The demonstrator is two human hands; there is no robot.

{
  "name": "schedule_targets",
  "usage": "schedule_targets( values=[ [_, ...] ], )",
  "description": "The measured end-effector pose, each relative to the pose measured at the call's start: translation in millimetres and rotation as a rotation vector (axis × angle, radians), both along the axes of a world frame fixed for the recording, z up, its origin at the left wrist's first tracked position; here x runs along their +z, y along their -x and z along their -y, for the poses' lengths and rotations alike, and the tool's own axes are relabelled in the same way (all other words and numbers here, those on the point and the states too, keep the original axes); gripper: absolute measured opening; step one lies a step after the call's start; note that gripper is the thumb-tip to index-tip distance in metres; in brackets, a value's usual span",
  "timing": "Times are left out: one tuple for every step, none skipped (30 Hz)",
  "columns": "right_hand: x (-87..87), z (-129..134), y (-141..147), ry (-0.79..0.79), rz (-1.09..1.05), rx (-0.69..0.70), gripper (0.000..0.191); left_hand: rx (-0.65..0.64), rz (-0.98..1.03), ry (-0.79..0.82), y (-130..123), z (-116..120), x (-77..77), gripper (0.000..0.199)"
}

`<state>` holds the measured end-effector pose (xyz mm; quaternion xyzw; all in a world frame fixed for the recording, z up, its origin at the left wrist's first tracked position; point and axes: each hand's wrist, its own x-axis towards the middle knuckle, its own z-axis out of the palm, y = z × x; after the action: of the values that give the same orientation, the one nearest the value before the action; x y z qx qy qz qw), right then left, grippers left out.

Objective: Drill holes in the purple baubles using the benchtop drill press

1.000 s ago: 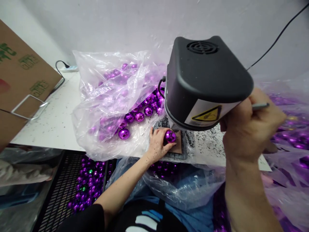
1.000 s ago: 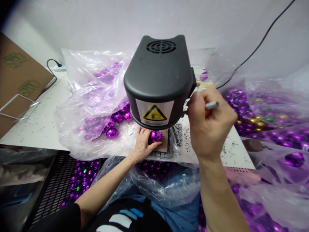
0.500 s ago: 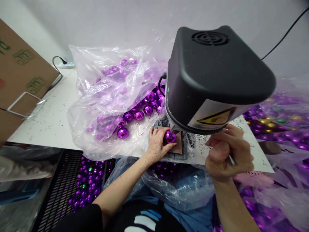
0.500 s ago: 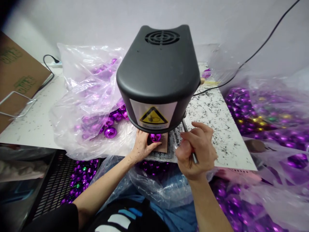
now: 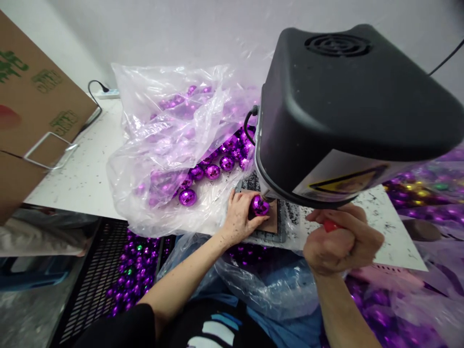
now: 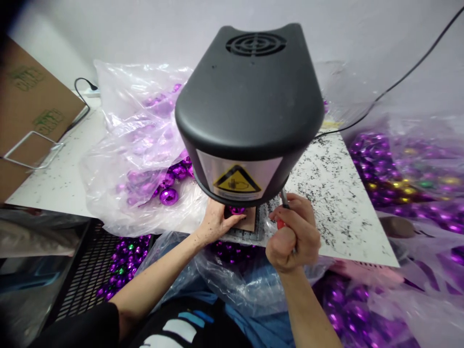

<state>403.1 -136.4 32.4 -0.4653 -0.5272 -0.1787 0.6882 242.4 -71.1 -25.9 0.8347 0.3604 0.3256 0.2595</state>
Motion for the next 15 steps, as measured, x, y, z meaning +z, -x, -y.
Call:
schedule_targets(
  values=[
    [-3.9, -0.6, 0.6, -0.001, -0.006, -0.008, 0.024, 0.001, 0.003, -0.002, 0.2, 0.2, -0.3, 0.050],
    [-8.0, -0.8, 1.1, 0.001, -0.008, -0.013, 0.024, 0.003, 0.006, -0.003, 0.5, 0.2, -0.7, 0.051],
    [-11.7, -0.6, 1.4, 0.008, -0.008, -0.015, 0.024, 0.004, 0.008, -0.003, 0.6, 0.1, -1.1, 0.051],
    [-14.3, 0.1, 1.5, 0.019, -0.006, -0.015, 0.024, 0.005, 0.011, -0.003, 0.6, -0.2, -1.5, 0.051],
    [-14.8, 1.2, 1.4, 0.028, -0.003, -0.013, 0.024, 0.004, 0.013, -0.001, 0.2, -0.9, -1.9, 0.051],
    [-12.5, 2.6, 1.2, 0.039, 0.000, -0.010, 0.023, 0.002, 0.016, 0.001, -0.4, -1.8, -2.2, 0.052],
    [-6.8, 4.1, 0.8, 0.052, -0.002, -0.009, 0.023, -0.002, 0.017, 0.005, -1.3, -3.0, -2.2, 0.052],
    [2.7, 5.2, 0.5, 0.067, -0.006, -0.008, 0.024, -0.006, 0.018, 0.010, -2.3, -4.2, -1.9, 0.052],
    [15.5, 5.5, 0.3, 0.086, -0.015, -0.010, 0.024, -0.009, 0.019, 0.014, -3.0, -5.0, -1.4, 0.052],
    [31.1, 4.9, 0.2, 0.111, -0.038, -0.022, 0.024, -0.010, 0.023, 0.015, -3.0, -4.9, -0.6, 0.052],
    [48.2, 3.2, 0.3, 0.148, -0.057, -0.021, 0.024, -0.009, 0.034, 0.014, -1.8, -3.3, 0.1, 0.053],
    [65.4, 0.6, 0.5, 0.172, -0.106, -0.054, 0.023, -0.005, 0.052, 0.013, 1.0, 0.3, 0.5, 0.053],
    [81.4, -2.8, 0.7, 0.225, -0.189, -0.102, 0.028, -0.003, 0.071, 0.016, 5.7, 6.3, 0.0, 0.054],
    [95.0, -6.4, 1.0, 0.277, -0.221, -0.085, 0.032, -0.012, 0.089, 0.022, 12.2, 14.8, -1.7, 0.055],
    [105.4, -9.9, 1.1, 0.297, -0.246, -0.061, 0.035, -0.036, 0.099, 0.030, 20.3, 25.6, -5.0, 0.056]
  ],
)
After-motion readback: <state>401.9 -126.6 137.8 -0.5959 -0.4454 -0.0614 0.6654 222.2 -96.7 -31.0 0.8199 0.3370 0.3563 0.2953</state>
